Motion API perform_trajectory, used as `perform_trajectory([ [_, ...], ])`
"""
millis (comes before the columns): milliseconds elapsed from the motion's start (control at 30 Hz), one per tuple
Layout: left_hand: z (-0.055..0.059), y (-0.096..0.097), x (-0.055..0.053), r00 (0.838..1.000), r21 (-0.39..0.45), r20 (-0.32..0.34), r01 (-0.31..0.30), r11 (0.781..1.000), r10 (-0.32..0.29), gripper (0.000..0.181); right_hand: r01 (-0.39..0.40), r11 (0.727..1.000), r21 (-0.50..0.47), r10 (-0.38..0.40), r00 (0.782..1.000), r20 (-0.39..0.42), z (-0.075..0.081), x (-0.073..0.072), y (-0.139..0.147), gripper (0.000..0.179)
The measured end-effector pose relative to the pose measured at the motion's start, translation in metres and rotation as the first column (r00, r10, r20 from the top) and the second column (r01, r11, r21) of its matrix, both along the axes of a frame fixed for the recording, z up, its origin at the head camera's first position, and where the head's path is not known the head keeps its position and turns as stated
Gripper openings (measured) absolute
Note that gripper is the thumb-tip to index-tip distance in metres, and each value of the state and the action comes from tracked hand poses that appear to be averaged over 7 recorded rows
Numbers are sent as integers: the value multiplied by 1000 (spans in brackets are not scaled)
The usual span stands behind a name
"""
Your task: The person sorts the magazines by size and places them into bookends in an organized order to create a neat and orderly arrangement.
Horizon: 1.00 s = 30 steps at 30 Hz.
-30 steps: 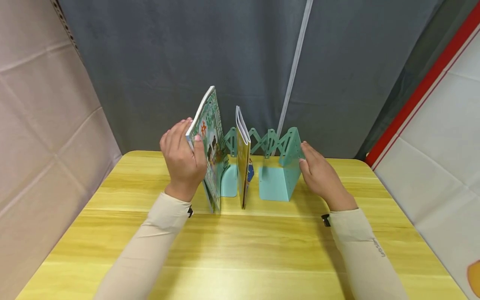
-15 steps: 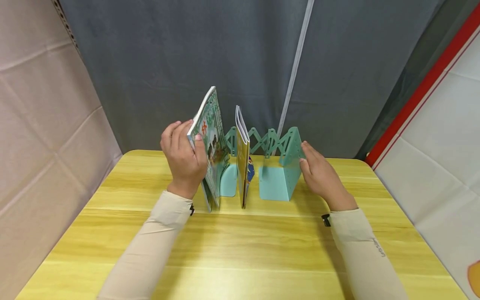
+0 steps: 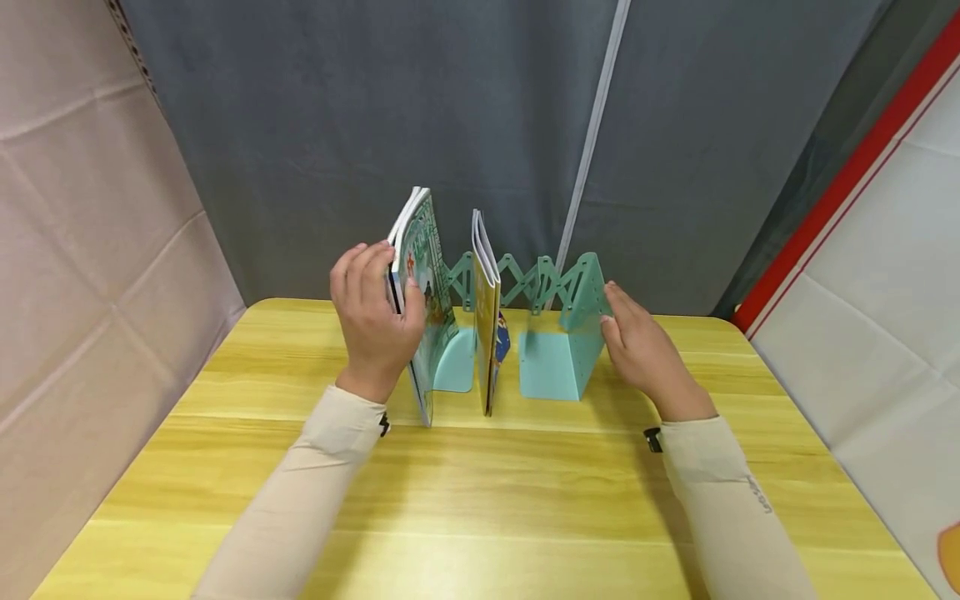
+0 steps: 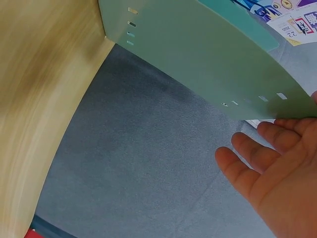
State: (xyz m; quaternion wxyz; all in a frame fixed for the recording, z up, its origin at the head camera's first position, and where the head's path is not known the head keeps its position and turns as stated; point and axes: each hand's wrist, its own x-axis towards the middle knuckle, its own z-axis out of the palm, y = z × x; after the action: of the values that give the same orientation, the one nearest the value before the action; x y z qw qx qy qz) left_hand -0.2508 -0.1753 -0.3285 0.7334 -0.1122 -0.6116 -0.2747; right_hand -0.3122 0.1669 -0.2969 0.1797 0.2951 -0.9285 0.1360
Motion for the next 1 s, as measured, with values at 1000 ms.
perform_trajectory([
  [1000, -59, -30, 37, 949, -197, 314, 35, 980, 30, 49, -31, 989, -147, -20, 941, -337, -14, 19, -1, 54],
])
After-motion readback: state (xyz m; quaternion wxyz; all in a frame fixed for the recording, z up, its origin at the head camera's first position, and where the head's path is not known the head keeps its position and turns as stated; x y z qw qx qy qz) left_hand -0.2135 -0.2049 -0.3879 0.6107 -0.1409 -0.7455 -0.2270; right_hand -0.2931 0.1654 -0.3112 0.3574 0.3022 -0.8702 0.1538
